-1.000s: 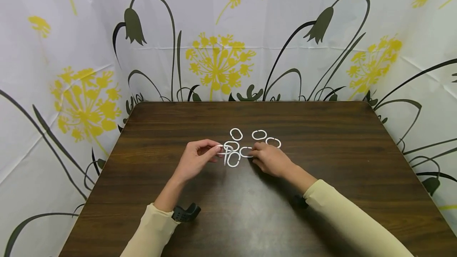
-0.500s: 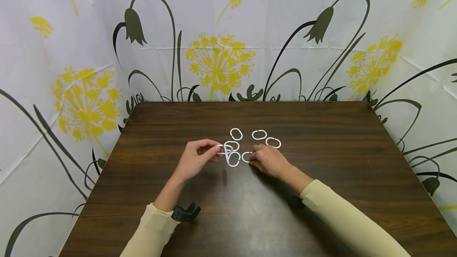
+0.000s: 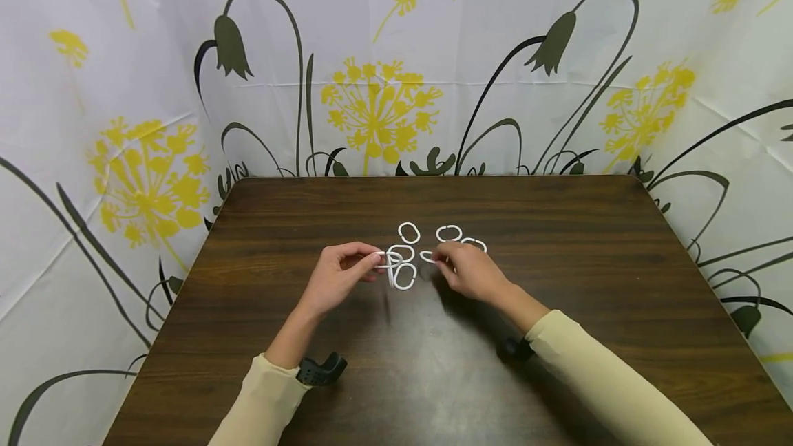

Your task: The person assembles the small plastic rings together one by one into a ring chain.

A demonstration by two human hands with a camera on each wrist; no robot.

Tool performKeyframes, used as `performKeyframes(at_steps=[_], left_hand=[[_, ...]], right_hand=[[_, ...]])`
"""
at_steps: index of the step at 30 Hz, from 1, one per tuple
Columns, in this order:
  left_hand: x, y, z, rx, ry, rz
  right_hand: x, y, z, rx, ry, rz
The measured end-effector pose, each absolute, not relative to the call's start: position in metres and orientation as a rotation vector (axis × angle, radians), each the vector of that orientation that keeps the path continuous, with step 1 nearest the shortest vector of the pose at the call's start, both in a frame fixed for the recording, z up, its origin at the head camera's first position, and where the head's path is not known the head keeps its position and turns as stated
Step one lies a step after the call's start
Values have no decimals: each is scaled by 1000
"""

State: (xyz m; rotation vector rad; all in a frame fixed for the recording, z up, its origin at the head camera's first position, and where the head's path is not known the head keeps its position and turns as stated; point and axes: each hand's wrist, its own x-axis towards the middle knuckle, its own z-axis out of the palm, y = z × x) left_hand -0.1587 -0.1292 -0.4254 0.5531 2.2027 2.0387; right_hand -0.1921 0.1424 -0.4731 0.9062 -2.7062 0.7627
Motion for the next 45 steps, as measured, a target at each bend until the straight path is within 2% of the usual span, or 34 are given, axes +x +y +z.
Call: performKeyframes(at_steps=[6,21,45], left_hand=[[-159,-128,-425,561,2199,2045],[-158,-125,-425,544,2265,2005],[-156,-125,-426,606,2270,1991]], right_hand=[[-194,138,-456,783,-2563,1159],[-174,110,-410,511,-2325,2367],[-169,93,-418,289,-2305,2476]])
